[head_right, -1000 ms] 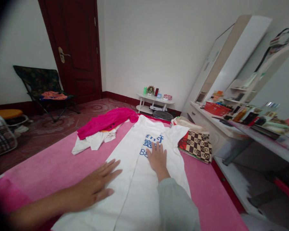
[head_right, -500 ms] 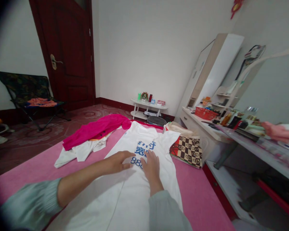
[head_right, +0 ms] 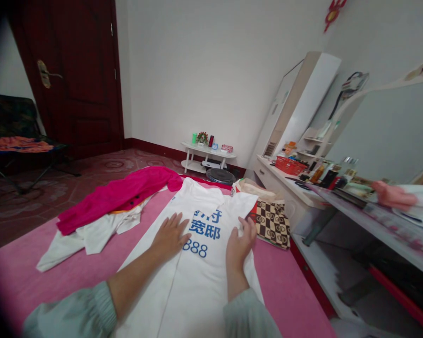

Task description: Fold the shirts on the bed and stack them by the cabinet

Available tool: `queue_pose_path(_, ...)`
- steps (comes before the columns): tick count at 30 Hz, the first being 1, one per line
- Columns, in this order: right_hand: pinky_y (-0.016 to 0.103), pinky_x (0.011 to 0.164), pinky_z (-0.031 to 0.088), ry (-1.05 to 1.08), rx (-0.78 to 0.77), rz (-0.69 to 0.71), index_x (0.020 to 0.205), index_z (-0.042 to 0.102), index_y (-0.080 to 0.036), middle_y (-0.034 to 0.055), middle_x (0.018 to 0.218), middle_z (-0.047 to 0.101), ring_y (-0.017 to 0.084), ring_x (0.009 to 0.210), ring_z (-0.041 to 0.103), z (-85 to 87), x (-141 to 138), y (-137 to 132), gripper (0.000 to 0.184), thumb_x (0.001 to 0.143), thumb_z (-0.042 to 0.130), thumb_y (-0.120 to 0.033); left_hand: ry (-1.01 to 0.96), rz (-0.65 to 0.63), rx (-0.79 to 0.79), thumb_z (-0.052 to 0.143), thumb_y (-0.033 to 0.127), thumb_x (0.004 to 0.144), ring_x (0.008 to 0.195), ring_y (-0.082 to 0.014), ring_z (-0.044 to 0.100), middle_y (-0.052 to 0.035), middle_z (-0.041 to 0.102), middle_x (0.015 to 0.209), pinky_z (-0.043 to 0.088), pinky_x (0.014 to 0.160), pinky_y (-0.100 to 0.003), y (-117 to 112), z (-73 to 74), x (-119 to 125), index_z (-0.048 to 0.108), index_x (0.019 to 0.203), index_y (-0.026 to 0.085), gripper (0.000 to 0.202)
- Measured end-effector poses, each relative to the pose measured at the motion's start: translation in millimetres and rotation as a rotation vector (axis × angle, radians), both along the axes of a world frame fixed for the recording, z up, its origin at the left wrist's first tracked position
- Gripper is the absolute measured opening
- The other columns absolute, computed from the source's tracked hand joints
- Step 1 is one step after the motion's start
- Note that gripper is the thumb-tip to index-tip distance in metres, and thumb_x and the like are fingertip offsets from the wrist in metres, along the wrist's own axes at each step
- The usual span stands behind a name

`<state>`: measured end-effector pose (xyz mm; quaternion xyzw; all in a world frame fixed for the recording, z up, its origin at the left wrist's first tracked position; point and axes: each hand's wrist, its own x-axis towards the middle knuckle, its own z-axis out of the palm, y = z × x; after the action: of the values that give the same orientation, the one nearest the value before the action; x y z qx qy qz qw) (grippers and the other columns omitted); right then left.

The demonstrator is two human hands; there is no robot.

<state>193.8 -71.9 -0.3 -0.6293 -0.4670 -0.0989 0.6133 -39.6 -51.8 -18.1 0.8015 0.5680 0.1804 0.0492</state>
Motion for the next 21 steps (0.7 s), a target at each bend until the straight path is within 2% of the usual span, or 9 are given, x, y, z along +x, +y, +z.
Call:
queue_pose_path(2,0.038,0.104,0.034,-0.051,-0.200,-0.052,0.102,0.068,-0.014,0.0163,0.130,0.048,0.027,0.123,0.046,4.2,18.4,14.1,0.035,0.077,0.047,-0.027,-0.015,0.003,0.007,0.038,0.050,0.091,0.143,-0.0292,0.019,-0.0119,0.028,0.154,0.015,0.115,-0.047,0.5,-0.8,0.7,0.043,0.142,0.023,0.058)
queue_pose_path(5,0.039,0.097,0.040,-0.140,-0.524,-0.052,0.104,0.070,-0.010,0.0191,0.120,0.058,0.029,0.113,0.054,19.2,37.2,38.6,0.038,0.079,0.049,-0.030,-0.040,-0.003,0.015,0.038,0.050,0.091,0.143,-0.0298,0.019,-0.0130,0.029,0.154,0.014,0.115,-0.049,0.8,-2.0,1.5,0.044,0.141,0.022,0.058)
queue_pose_path(8,0.040,0.095,0.041,-0.239,-0.577,-0.052,0.109,0.068,-0.008,0.0205,0.121,0.060,0.031,0.114,0.054,40.2,24.5,54.2,0.038,0.082,0.049,-0.028,-0.059,-0.002,0.017,0.039,0.049,0.091,0.144,-0.0299,0.019,-0.0133,0.030,0.153,0.015,0.115,-0.049,0.5,-1.4,1.4,0.045,0.141,0.022,0.057)
queue_pose_path(10,0.041,0.097,0.039,-0.428,-0.649,0.047,0.106,0.069,-0.014,0.0170,0.128,0.057,0.031,0.120,0.049,49.4,-1.5,55.7,0.033,0.081,0.054,-0.028,-0.068,-0.004,0.016,0.040,0.048,0.090,0.143,-0.0300,0.019,-0.0137,0.030,0.153,0.016,0.115,-0.048,0.0,0.0,1.0,0.046,0.140,0.022,0.056)
queue_pose_path(13,0.032,0.089,0.043,-0.682,-0.831,0.391,0.091,0.074,-0.023,0.0066,0.111,0.068,0.025,0.107,0.058,50.3,-43.4,49.6,0.020,0.078,0.061,-0.030,-0.080,-0.005,0.007,0.042,0.047,0.090,0.143,-0.0304,0.020,-0.0142,0.031,0.152,0.016,0.115,-0.048,-1.2,2.9,0.5,0.047,0.139,0.021,0.056)
queue_pose_path(14,0.029,0.086,0.045,-0.687,-0.843,0.471,0.089,0.074,-0.024,0.0039,0.104,0.071,0.022,0.100,0.061,48.4,-52.3,47.5,0.018,0.079,0.060,-0.031,-0.083,-0.007,0.002,0.043,0.046,0.089,0.143,-0.0305,0.021,-0.0143,0.031,0.152,0.015,0.115,-0.048,-1.7,4.0,0.3,0.048,0.139,0.021,0.056)
queue_pose_path(16,0.026,0.082,0.046,-0.624,-0.770,0.490,0.090,0.074,-0.025,0.0020,0.098,0.072,0.018,0.091,0.064,44.2,-58.0,46.3,0.021,0.083,0.054,-0.029,-0.089,-0.011,-0.007,0.044,0.046,0.089,0.143,-0.0308,0.021,-0.0147,0.031,0.152,0.015,0.115,-0.048,-2.7,6.5,0.0,0.048,0.139,0.021,0.056)
queue_pose_path(19,0.026,0.086,0.045,-0.464,-0.652,0.346,0.098,0.071,-0.018,0.0059,0.103,0.070,0.017,0.091,0.064,40.2,-40.8,53.9,0.028,0.085,0.048,-0.023,-0.095,-0.015,-0.018,0.043,0.047,0.089,0.143,-0.0309,0.021,-0.0149,0.031,0.152,0.015,0.115,-0.047,-3.9,9.4,-0.3,0.048,0.139,0.020,0.057)
queue_pose_path(21,0.028,0.088,0.045,-0.376,-0.655,0.238,0.106,0.067,-0.013,0.0106,0.108,0.068,0.019,0.094,0.064,37.4,-23.2,62.9,0.031,0.082,0.048,-0.021,-0.095,-0.010,-0.027,0.043,0.047,0.089,0.143,-0.0307,0.020,-0.0146,0.031,0.152,0.014,0.116,-0.048,-4.2,9.9,-0.5,0.048,0.139,0.020,0.057)
